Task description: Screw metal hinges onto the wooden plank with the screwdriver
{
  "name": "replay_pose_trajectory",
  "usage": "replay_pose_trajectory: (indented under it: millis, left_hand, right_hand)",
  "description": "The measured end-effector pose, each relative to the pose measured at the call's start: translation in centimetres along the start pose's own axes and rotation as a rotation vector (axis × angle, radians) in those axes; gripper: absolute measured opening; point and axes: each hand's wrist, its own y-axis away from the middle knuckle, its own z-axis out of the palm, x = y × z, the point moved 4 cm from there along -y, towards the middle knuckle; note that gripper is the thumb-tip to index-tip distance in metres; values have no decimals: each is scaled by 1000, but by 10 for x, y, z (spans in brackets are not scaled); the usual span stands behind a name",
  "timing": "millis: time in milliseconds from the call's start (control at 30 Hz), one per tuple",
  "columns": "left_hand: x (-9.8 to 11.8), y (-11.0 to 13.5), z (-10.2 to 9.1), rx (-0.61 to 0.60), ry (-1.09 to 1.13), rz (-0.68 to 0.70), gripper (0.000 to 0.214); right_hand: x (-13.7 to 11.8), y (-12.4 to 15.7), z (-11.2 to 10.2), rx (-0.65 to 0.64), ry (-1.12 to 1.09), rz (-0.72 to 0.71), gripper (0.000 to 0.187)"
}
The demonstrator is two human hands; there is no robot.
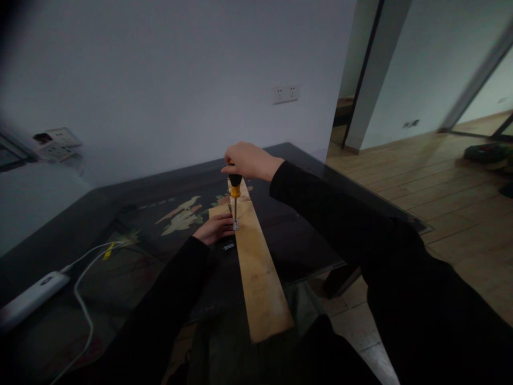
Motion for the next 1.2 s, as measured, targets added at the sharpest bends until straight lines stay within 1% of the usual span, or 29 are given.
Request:
replay_pose_trajectory:
  millis: [167, 333, 467, 600, 700, 833, 933, 1033, 1100, 1200]
  left_hand:
    - [1, 1, 2, 19, -20, 1, 20]
    - [0, -1, 1, 43, -32, 1, 20]
    - [0, -1, 1, 43, -29, -8, 20]
    - [1, -1, 1, 51, -39, -3, 20]
    - [2, -1, 0, 73, -87, -13, 19]
    - [4, -1, -3, 99, -147, -35, 21]
    - [5, -1, -3, 87, -173, -21, 21]
    - [5, -1, -2, 71, -176, 13, 23]
    - [5, -1, -1, 70, -172, 29, 24]
    - [5, -1, 0, 72, -160, 47, 25]
  right_hand:
    - [0, 2, 1, -35, -103, 11, 29]
    - [1, 1, 8, -75, -245, -49, 29]
    - [2, 1, 11, -86, -299, -72, 28]
    - [1, 1, 9, -55, -311, -71, 25]
    - [1, 1, 4, -17, -308, -56, 23]
    - [8, 2, -3, 27, -343, -27, 24]
    - [19, 8, -8, 81, -385, 12, 26]
    - [40, 19, -7, 181, -469, 107, 25]
    - [58, 30, -1, 272, -568, 192, 24]
    - [87, 49, 19, 401, -786, 324, 21]
